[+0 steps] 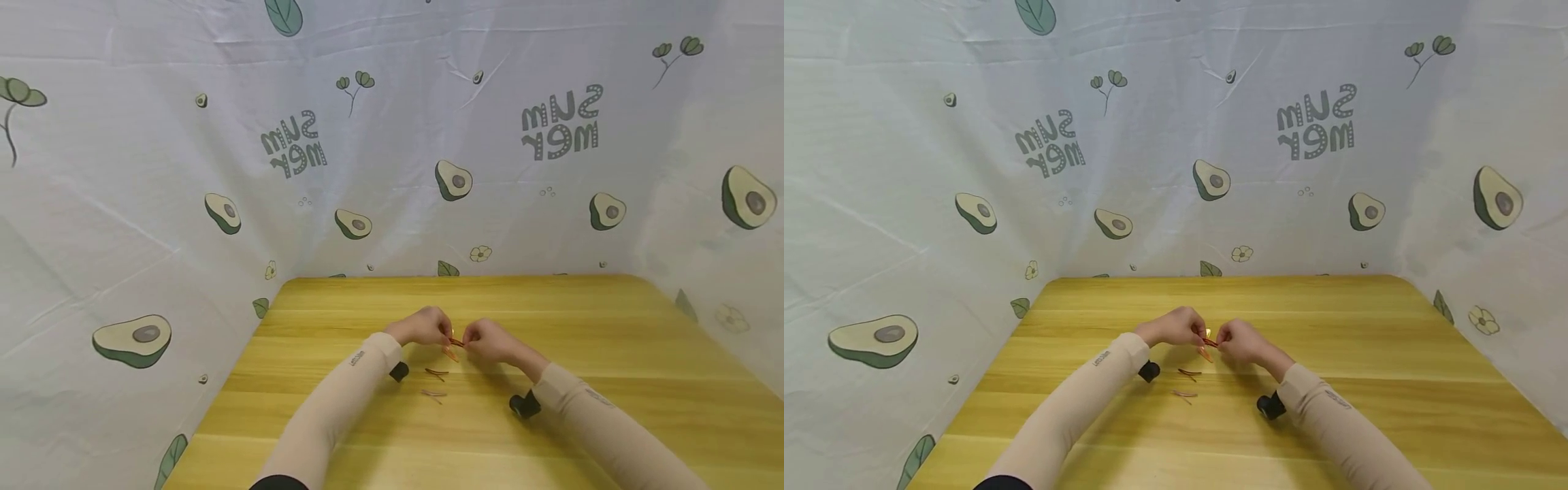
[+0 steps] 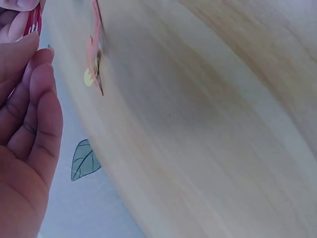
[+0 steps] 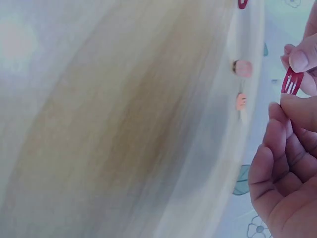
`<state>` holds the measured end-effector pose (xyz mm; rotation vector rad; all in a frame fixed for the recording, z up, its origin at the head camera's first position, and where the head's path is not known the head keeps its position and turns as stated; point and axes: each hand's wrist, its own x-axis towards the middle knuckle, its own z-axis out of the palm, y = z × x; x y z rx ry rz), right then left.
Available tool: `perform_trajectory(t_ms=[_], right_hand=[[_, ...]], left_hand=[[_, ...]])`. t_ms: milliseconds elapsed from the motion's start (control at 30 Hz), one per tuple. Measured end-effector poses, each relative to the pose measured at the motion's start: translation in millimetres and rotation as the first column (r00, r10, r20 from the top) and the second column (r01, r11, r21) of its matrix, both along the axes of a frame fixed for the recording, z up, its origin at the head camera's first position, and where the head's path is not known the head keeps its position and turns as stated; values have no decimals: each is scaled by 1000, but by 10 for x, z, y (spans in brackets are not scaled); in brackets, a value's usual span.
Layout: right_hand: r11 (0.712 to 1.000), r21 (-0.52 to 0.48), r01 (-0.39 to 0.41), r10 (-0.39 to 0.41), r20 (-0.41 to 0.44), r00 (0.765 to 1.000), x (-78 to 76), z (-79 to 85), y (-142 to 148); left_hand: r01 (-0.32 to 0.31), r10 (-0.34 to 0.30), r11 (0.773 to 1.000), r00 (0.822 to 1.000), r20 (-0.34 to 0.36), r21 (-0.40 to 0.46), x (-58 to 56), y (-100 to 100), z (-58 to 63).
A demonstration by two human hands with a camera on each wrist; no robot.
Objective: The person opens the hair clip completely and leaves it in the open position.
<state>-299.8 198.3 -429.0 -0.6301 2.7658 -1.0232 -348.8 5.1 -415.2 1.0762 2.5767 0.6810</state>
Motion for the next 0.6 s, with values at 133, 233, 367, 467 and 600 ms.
perform_trajectory(t_ms=[133, 233, 367, 467, 600], right_hand=[[999, -41, 4, -3, 11, 1000, 30, 41, 9], [998, -67, -10, 11, 15, 1000, 66, 65, 23], [995, -96, -29, 32, 30, 999, 117, 89, 41], [992, -118, -41, 46, 43, 998, 143, 110, 47], [990, -129, -65, 70, 37, 997, 170, 137, 52]], left_hand=[[-11, 9, 999, 999, 32, 39, 28, -29, 8], [-10, 6, 998, 998, 58, 67, 59, -52, 8], [4, -11, 995, 998, 69, 101, 106, -82, 15], [10, -20, 991, 997, 75, 133, 144, -109, 23], [14, -29, 984, 996, 83, 179, 200, -158, 34]])
